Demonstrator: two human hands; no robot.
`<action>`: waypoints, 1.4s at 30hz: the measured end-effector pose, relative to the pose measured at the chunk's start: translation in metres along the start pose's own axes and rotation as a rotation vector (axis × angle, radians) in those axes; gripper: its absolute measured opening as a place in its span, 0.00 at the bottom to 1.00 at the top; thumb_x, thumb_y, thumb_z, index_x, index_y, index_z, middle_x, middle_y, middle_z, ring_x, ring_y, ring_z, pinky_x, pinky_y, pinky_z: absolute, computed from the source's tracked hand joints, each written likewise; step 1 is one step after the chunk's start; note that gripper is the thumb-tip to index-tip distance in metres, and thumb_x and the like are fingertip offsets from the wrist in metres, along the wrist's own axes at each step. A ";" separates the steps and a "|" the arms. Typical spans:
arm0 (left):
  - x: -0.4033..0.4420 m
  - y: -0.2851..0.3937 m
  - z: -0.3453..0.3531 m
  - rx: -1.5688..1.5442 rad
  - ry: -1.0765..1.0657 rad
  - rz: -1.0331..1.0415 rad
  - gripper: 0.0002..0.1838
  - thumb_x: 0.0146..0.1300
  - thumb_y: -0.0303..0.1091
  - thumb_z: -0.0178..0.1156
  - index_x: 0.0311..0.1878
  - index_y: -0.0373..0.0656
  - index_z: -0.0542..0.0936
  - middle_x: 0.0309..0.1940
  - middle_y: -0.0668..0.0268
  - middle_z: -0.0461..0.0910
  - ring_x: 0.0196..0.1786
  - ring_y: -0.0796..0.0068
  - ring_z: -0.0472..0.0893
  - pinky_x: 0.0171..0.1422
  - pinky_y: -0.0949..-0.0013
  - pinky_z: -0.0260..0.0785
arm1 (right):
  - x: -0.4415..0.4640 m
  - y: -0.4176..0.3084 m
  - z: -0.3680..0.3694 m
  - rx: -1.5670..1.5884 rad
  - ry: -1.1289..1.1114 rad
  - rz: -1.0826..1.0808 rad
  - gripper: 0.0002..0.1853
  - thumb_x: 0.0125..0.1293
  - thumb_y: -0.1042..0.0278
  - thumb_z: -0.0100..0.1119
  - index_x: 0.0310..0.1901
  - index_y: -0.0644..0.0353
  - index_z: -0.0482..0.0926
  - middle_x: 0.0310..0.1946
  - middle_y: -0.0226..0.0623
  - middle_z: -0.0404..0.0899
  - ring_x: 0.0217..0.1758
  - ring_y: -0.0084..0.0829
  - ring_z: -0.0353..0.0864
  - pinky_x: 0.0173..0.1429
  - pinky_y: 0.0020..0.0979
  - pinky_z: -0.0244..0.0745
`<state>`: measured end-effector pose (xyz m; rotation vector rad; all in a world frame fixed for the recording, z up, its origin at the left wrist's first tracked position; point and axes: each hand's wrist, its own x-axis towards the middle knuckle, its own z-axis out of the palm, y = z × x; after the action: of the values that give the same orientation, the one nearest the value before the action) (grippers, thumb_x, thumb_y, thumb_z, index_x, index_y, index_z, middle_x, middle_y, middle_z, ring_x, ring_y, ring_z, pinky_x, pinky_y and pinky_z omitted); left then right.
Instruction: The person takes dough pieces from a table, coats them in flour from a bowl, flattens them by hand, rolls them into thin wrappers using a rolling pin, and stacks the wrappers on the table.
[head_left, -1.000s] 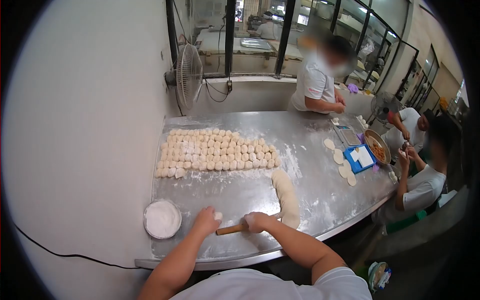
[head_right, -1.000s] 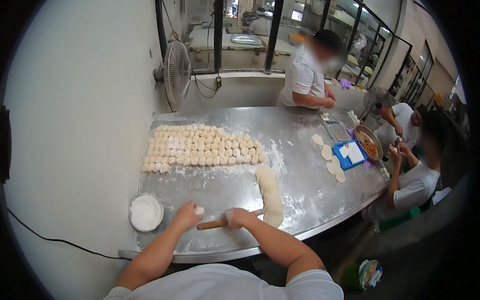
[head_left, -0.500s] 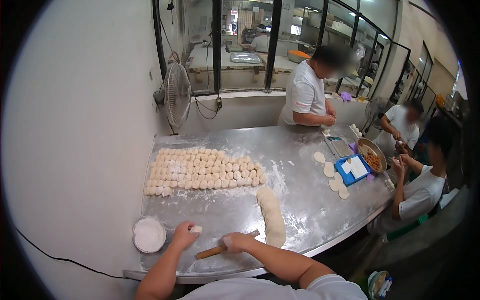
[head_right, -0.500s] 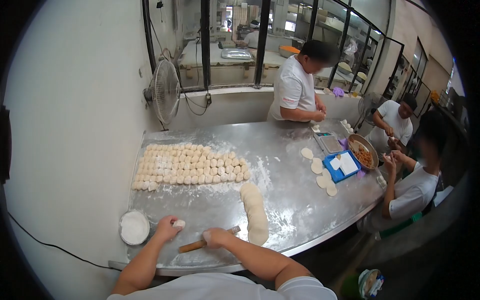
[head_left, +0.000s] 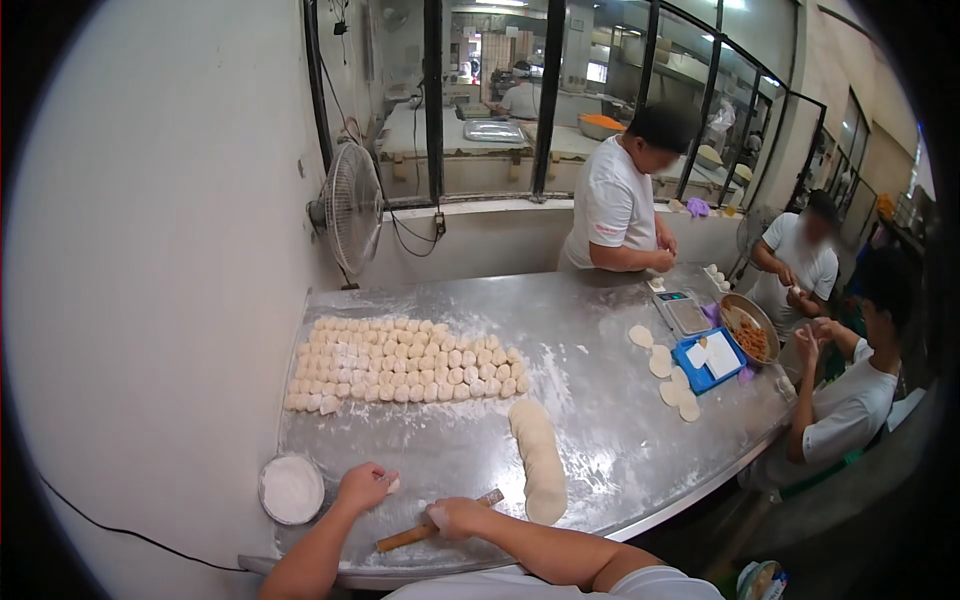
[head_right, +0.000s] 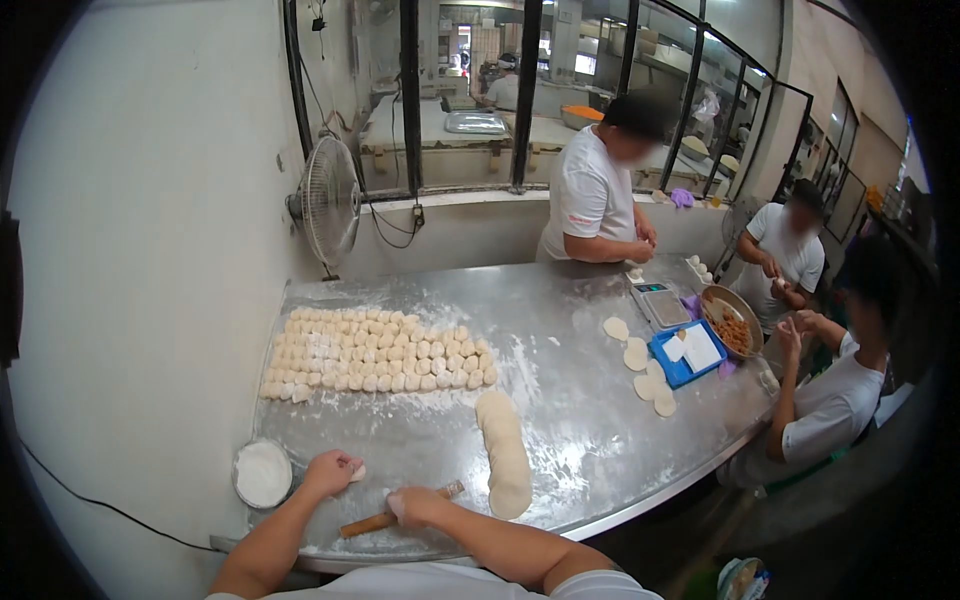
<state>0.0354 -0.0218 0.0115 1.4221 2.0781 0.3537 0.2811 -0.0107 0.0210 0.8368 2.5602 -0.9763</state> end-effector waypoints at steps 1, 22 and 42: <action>0.008 0.001 0.002 0.034 -0.005 -0.004 0.26 0.71 0.59 0.68 0.47 0.42 0.90 0.41 0.52 0.91 0.46 0.49 0.90 0.54 0.53 0.81 | -0.001 -0.001 0.000 0.012 0.017 -0.004 0.14 0.63 0.69 0.65 0.48 0.61 0.91 0.50 0.53 0.91 0.55 0.52 0.91 0.59 0.49 0.84; 0.066 0.013 0.047 0.273 0.060 0.377 0.17 0.75 0.49 0.60 0.46 0.47 0.89 0.43 0.55 0.90 0.49 0.49 0.88 0.55 0.47 0.80 | 0.000 0.004 0.010 0.019 -0.084 0.052 0.15 0.62 0.66 0.68 0.49 0.61 0.86 0.52 0.50 0.90 0.59 0.52 0.89 0.62 0.49 0.83; 0.010 -0.027 0.015 -0.052 -0.264 0.231 0.20 0.66 0.50 0.74 0.49 0.42 0.92 0.46 0.50 0.91 0.50 0.47 0.90 0.59 0.53 0.81 | 0.022 0.034 0.022 -0.264 0.589 -0.056 0.33 0.76 0.47 0.58 0.72 0.66 0.74 0.75 0.57 0.71 0.79 0.55 0.69 0.81 0.58 0.59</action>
<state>0.0209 -0.0250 -0.0177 1.5888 1.6894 0.2907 0.2853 0.0049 -0.0225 1.1055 3.1192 -0.4201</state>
